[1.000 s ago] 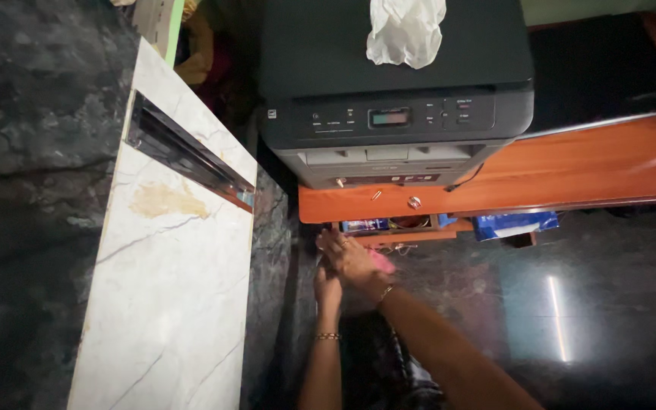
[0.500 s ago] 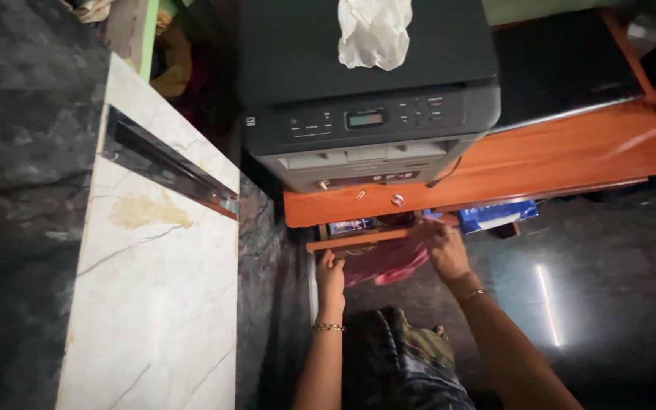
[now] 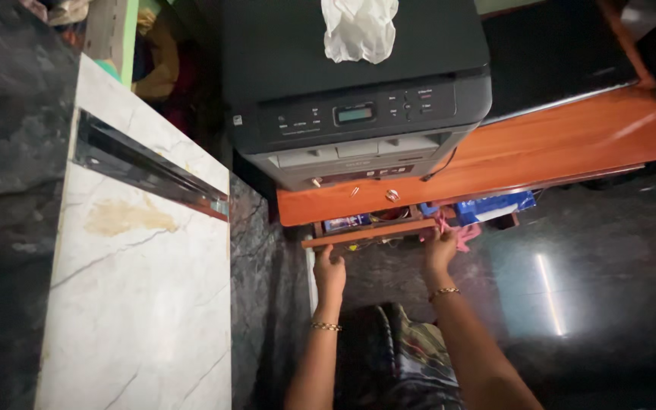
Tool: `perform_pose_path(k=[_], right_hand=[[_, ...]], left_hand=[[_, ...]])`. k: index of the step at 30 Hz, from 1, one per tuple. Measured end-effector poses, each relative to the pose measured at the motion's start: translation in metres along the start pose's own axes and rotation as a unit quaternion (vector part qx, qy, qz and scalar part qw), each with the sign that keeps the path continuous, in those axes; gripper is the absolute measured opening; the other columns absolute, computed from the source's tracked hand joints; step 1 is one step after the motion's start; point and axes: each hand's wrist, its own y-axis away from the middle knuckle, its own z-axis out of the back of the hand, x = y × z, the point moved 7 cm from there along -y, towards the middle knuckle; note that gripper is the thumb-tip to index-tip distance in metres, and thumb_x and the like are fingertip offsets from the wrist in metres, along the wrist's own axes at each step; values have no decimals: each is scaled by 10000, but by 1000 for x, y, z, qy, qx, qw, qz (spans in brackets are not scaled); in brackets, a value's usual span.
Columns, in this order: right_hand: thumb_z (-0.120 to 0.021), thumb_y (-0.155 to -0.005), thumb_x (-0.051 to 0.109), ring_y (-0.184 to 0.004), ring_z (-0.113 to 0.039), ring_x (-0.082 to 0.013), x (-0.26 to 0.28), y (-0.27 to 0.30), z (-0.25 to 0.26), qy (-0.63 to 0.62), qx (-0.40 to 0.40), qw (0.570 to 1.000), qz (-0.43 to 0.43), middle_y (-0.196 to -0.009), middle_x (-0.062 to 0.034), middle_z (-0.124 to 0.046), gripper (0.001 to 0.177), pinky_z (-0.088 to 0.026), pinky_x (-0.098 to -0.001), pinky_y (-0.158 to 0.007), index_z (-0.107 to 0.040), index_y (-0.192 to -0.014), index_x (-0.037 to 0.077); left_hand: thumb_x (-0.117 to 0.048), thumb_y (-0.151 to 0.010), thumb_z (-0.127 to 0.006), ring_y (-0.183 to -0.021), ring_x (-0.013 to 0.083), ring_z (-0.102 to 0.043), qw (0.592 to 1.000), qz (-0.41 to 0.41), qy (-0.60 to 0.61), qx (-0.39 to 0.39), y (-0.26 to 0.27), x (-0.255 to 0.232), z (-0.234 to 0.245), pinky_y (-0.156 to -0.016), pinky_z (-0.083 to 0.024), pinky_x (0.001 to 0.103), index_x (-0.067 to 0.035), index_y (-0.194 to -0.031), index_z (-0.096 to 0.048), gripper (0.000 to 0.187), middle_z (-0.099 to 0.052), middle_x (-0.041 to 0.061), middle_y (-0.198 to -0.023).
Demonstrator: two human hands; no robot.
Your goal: The person wipes a printer, a laptop, and a wooden table with a pink cloth, then moves to wipe the headboard of a bed. The person handles a hair straightener and a white tissue during the cleaning.
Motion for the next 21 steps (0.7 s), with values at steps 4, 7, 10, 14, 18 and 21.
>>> perform_pose_path(k=[4, 7, 10, 14, 18, 21], right_hand=[[-686, -1042, 207, -652, -623, -143, -13, 19, -19, 120, -61, 991, 10, -800, -92, -684, 266, -540, -295, -601, -607, -950, -30], [-701, -979, 170, -713, -607, -127, -32, 62, -58, 40, 9, 999, -3, -834, -65, -694, 181, -522, -299, -650, -665, -942, -3], [-724, -938, 129, -730, -592, -126, -38, 89, -98, 78, 45, 996, 21, -828, -59, -695, 130, -505, -290, -669, -690, -957, 5], [-674, -958, 138, -715, -604, -129, -53, 130, -181, -54, 207, 976, -43, -856, -30, -648, 136, -522, -294, -622, -622, -1034, 39], [-716, -1016, 65, -801, -616, -155, -62, 165, -235, -279, 248, 918, -135, -917, -67, -645, 145, -536, -307, -699, -581, -985, 23], [-643, -963, 101, -759, -645, -181, -68, 144, -225, -308, 236, 910, -143, -908, -73, -684, 81, -555, -324, -638, -645, -995, 26]], left_hand=[[-38, -900, -553, -1036, 380, -683, 985, 101, 124, 62, -5, 5, -3, -881, -541, 453, -63, -1421, -617, 526, -739, 230, -1171], [-19, -876, -518, -868, 269, -664, 985, 126, 87, 79, -12, 20, 1, -737, -513, 396, -133, -1409, -600, 552, -718, 99, -1210], [-16, -1029, -603, -1094, 277, -603, 954, -291, 7, -72, -19, -22, 21, -846, -509, 370, -24, -1326, -711, 317, -649, 249, -1320], [-24, -915, -484, -849, 208, -671, 995, 16, 95, 26, -44, 15, 22, -756, -519, 331, -74, -1321, -688, 457, -742, 155, -1125], [-70, -970, -512, -942, 176, -661, 986, -25, 159, 42, -60, 15, 25, -830, -516, 292, -44, -1334, -680, 402, -739, 145, -1169], [-37, -917, -517, -1092, 108, -631, 982, -42, 172, 62, -66, 28, 29, -911, -493, 256, -34, -1409, -590, 497, -666, 65, -1332]])
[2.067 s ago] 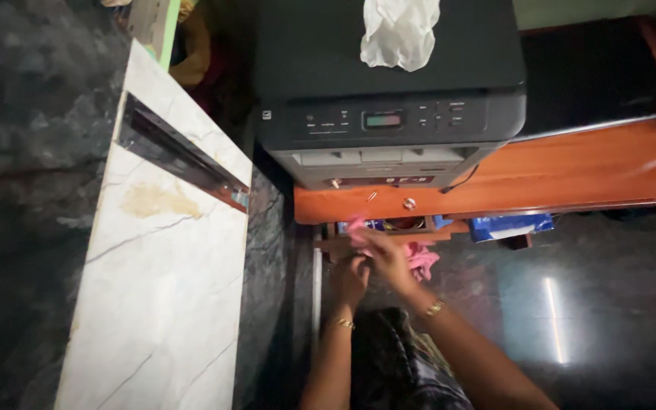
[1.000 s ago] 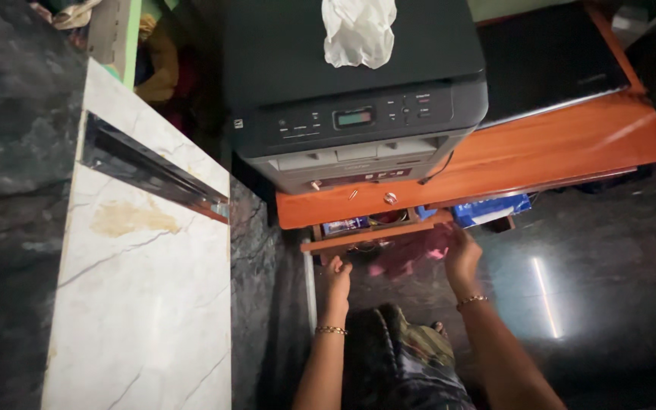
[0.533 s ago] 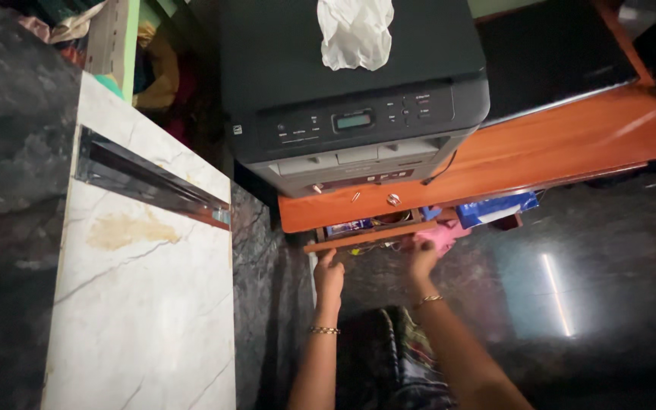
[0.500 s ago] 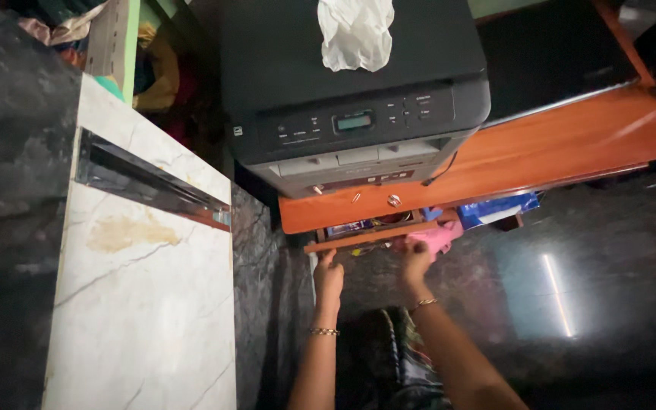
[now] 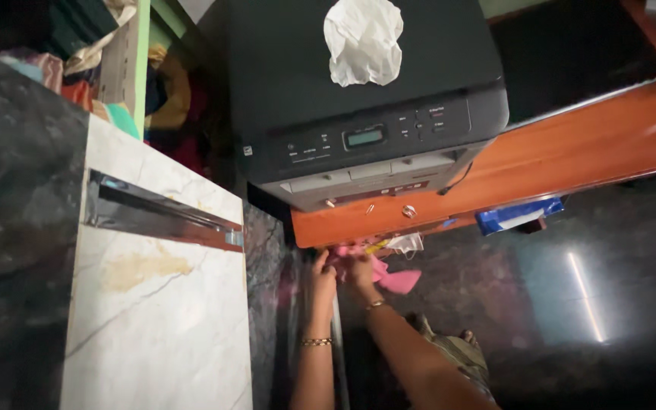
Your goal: The person wipes a printer, a laptop, and a wooden table with a pink cloth, then moves to wipe the headboard of a bed. The person handles a hair straightener and a white tissue during the cleaning.
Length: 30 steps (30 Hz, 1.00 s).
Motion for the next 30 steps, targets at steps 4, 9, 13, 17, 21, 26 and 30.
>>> perform_pose_path(k=[4, 9, 13, 17, 21, 26, 30], right_hand=[[-675, -941, 98, -893, -704, -237, 40, 2, 60, -73, -121, 989, 36, -992, -106, -710, 134, -609, -381, -822, -626, -997, -13], [-634, -1021, 191, -905, -690, -238, 100, 4, 93, -5, -129, 980, 152, -1011, -119, -705, 222, -602, -394, -836, -645, -1057, -28], [-640, -1005, 195, -887, -685, -227, 141, -29, 132, -17, -214, 970, 113, -1000, -92, -705, 170, -589, -384, -813, -623, -1058, 34], [-624, -972, 171, -902, -684, -173, 137, -45, 136, 0, -283, 957, 69, -998, -22, -695, 111, -591, -353, -794, -598, -1059, 106], [-648, -982, 253, -597, -575, -234, 91, -42, 96, -62, -92, 994, 0, -753, -64, -597, 153, -452, -362, -482, -615, -988, 104], [-492, -831, 115, -747, -649, -254, -2, -18, 40, -142, -54, 980, -132, -809, -103, -640, 94, -607, -418, -754, -570, -869, 76], [-445, -1036, 242, -764, -613, -204, -54, 1, -3, -95, -86, 972, -199, -860, -52, -638, 255, -535, -349, -703, -623, -997, 63]], left_hand=[[-12, -872, -536, -945, 188, -488, 992, 118, 51, 11, 0, 8, -12, -794, -426, 285, -100, -1548, -507, 683, -615, 84, -1389], [44, -737, -485, -1136, 124, -569, 984, 93, 146, 51, -1, -18, -26, -884, -470, 213, -75, -1553, -427, 826, -545, 49, -1476], [44, -702, -465, -1095, 190, -519, 983, 59, 160, 60, -1, -25, -24, -814, -436, 255, -3, -1552, -409, 852, -462, 72, -1618], [30, -720, -468, -1463, 167, -386, 965, 59, 249, 61, 11, -33, -29, -996, -417, 224, 20, -1549, -364, 836, -359, 105, -1657], [33, -716, -479, -1537, 182, -305, 963, 44, 262, 45, 12, -37, -23, -1096, -357, 198, 56, -1540, -388, 830, -358, 122, -1665], [16, -731, -495, -1428, 182, -422, 968, 65, 240, 21, 4, -20, -14, -1013, -409, 256, 38, -1493, -472, 762, -430, 99, -1627], [17, -742, -505, -1264, 141, -559, 962, 43, 267, 22, -4, -1, -9, -983, -451, 231, 35, -1470, -519, 729, -566, 74, -1469]])
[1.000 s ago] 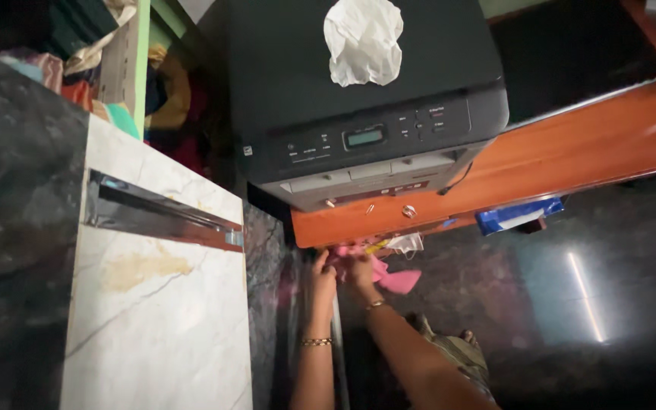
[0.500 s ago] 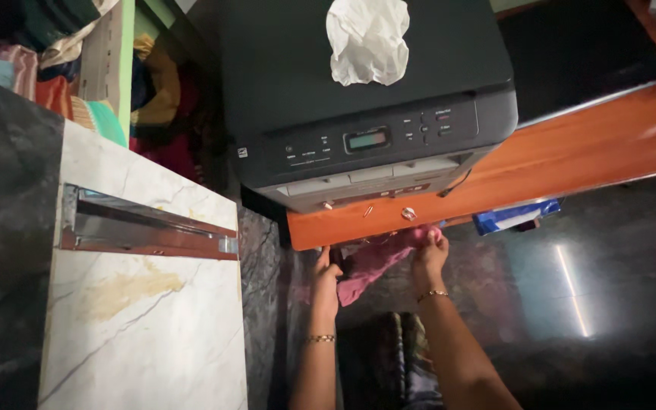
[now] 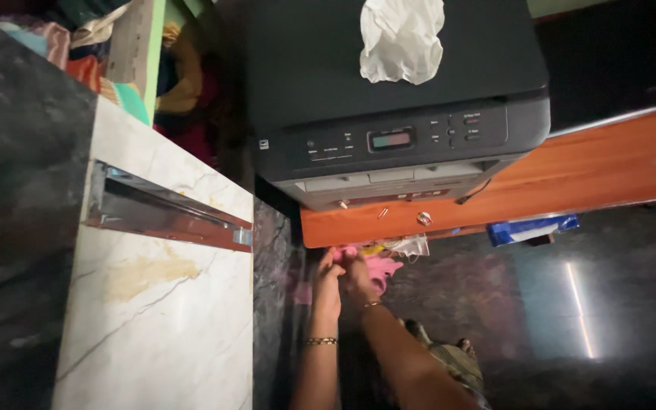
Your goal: The person wipes a printer, a laptop, and a wooden table with a pink cloth, then moves to wipe the headboard of a bed. The person handles a hair straightener and a white tissue during the cleaning.
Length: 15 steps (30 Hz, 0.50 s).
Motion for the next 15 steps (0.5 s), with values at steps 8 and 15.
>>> perform_pose_path(k=[8, 15], right_hand=[[-479, -901, 121, -804, -700, -289, 66, 12, 25, 15, 59, 993, 106, -933, -159, -715, 260, -587, -412, -682, -653, -1057, 5], [-649, -946, 85, -801, -699, -274, 214, 17, 75, 14, -28, 956, 292, -905, -122, -695, 96, -615, -423, -730, -627, -942, -8]], left_hand=[[-10, -828, -560, -857, 129, -525, 1000, 6, -5, -26, -5, 45, 44, -796, -450, 256, 10, -1511, -586, 684, -577, 46, -1052], [-21, -822, -554, -1068, 141, -613, 997, 68, -25, -25, 12, 63, 23, -939, -487, 262, 19, -1416, -579, 596, -655, 46, -1362]])
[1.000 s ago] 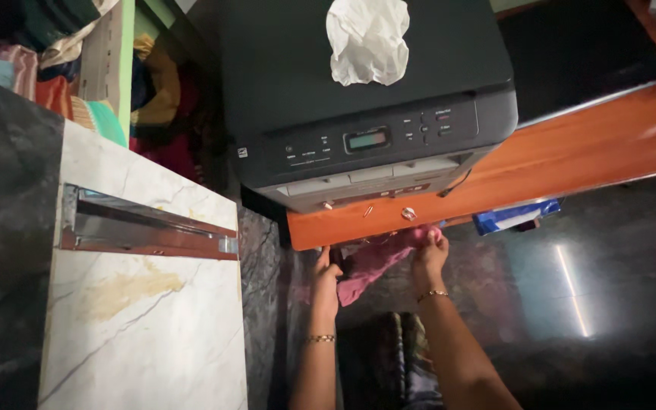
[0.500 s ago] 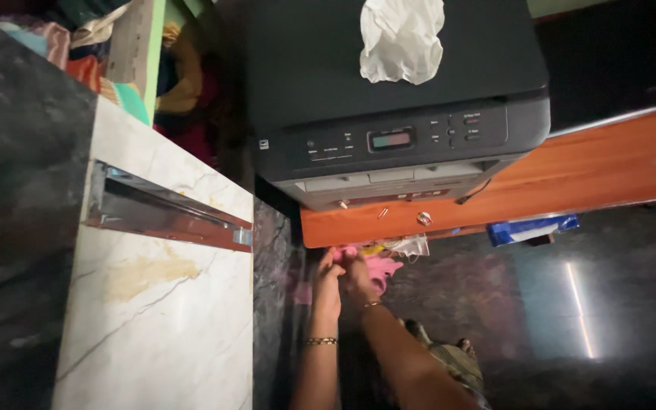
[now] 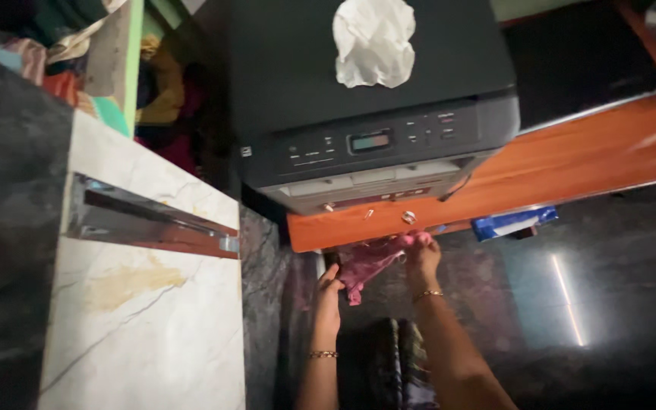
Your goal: The person wipes a printer, a laptop, and a wooden table with a pink cloth, then moves to wipe the headboard of a bed. The person handles a hair straightener and a white tissue during the cleaning.
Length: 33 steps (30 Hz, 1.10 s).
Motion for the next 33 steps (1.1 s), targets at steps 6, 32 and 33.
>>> perform_pose_path(k=[6, 32, 33], right_hand=[[-634, -1008, 147, -840, -639, -143, 72, -20, 36, 190, -81, 974, 95, -953, -42, -679, 114, -550, -289, -720, -655, -1034, 38], [-568, -1029, 276, -793, -575, -72, 318, 64, -30, 232, 85, 967, -65, -906, 38, -611, 173, -468, -241, -699, -604, -1086, 116], [-597, -1016, 226, -821, -573, -73, 331, 56, -22, 215, 74, 973, -37, -934, 34, -605, 142, -476, -244, -724, -589, -1096, 109]], left_hand=[[-24, -868, -543, -1089, 164, -611, 994, 21, -98, 40, 4, -5, -53, -952, -489, 294, 10, -1382, -623, 522, -657, 94, -1366], [-356, -920, -656, -906, 345, -676, 726, -270, -535, 339, 48, 88, -314, -832, -528, 468, -115, -1113, -741, 320, -735, 161, -1001], [-387, -933, -646, -900, 359, -675, 717, -275, -546, 335, 47, 96, -317, -833, -526, 480, -124, -1087, -761, 325, -738, 165, -993]])
